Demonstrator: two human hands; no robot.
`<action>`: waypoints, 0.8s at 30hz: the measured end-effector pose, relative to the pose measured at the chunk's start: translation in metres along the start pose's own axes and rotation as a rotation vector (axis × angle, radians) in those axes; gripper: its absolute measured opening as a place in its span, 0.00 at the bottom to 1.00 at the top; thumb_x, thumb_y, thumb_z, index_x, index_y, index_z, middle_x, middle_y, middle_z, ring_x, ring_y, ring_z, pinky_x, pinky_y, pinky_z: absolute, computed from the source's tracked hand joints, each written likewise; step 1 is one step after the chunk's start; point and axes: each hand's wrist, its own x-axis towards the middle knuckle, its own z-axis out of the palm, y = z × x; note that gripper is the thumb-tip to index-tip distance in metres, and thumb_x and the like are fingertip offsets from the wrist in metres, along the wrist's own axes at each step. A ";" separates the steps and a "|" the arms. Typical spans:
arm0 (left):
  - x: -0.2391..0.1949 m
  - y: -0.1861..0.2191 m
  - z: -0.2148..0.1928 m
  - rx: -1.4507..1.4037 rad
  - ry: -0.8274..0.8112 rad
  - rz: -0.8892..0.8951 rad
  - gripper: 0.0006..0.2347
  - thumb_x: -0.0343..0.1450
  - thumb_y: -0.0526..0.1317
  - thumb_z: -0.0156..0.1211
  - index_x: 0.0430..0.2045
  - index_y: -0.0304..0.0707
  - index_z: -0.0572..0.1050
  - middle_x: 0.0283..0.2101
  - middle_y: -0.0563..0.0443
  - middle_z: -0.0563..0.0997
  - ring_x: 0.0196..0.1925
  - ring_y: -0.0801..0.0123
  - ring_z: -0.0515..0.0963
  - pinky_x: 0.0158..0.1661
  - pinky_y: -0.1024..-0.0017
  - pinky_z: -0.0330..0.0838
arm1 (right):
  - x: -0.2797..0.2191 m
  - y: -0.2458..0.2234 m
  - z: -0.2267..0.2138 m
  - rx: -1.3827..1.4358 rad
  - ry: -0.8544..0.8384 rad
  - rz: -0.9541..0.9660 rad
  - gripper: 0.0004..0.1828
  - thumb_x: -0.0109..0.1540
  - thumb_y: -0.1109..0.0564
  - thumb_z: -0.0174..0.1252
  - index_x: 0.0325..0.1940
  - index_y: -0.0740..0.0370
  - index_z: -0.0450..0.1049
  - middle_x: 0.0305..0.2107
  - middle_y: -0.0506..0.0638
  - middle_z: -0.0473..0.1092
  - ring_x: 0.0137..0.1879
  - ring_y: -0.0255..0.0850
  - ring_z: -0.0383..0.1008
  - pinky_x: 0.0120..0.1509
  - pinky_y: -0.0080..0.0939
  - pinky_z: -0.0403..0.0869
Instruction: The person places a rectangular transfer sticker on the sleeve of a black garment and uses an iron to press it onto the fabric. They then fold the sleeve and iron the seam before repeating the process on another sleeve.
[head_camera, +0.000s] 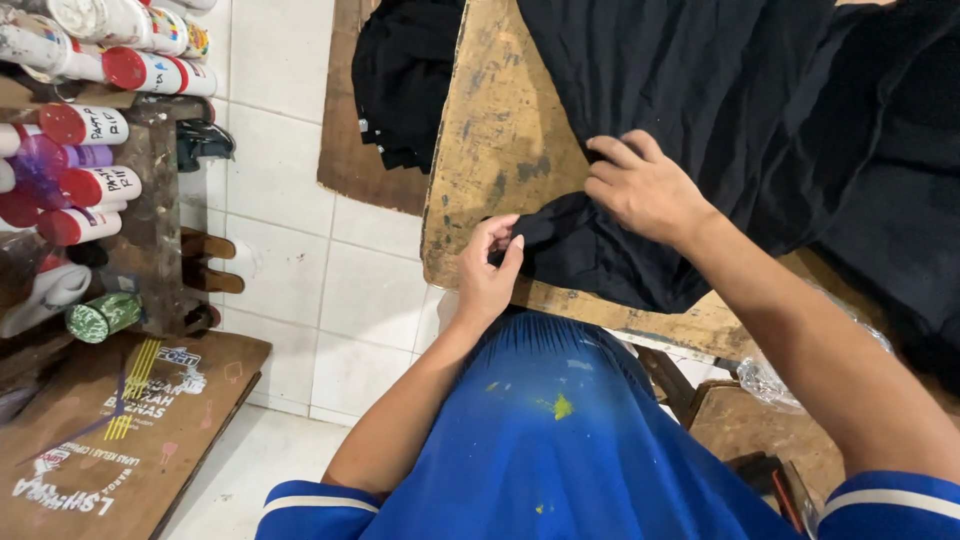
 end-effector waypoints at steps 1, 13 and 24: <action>0.000 0.002 -0.001 -0.032 -0.021 -0.010 0.13 0.72 0.32 0.61 0.50 0.43 0.77 0.38 0.45 0.82 0.37 0.69 0.81 0.41 0.67 0.79 | 0.003 0.000 -0.004 0.012 0.009 -0.076 0.14 0.71 0.50 0.44 0.35 0.51 0.72 0.32 0.45 0.70 0.65 0.42 0.67 0.71 0.48 0.60; 0.014 0.012 -0.004 -0.028 -0.107 0.021 0.16 0.72 0.34 0.60 0.55 0.49 0.80 0.50 0.45 0.84 0.55 0.60 0.81 0.56 0.62 0.74 | 0.004 0.007 0.016 0.019 -0.083 -0.041 0.12 0.69 0.41 0.50 0.37 0.46 0.71 0.30 0.39 0.69 0.47 0.35 0.74 0.69 0.46 0.63; 0.102 -0.029 0.012 0.148 0.068 -0.045 0.11 0.72 0.34 0.56 0.46 0.37 0.81 0.48 0.47 0.85 0.50 0.62 0.84 0.51 0.67 0.79 | 0.030 0.019 0.036 -0.133 -0.207 0.154 0.16 0.66 0.35 0.60 0.35 0.45 0.75 0.29 0.37 0.71 0.45 0.42 0.66 0.50 0.48 0.62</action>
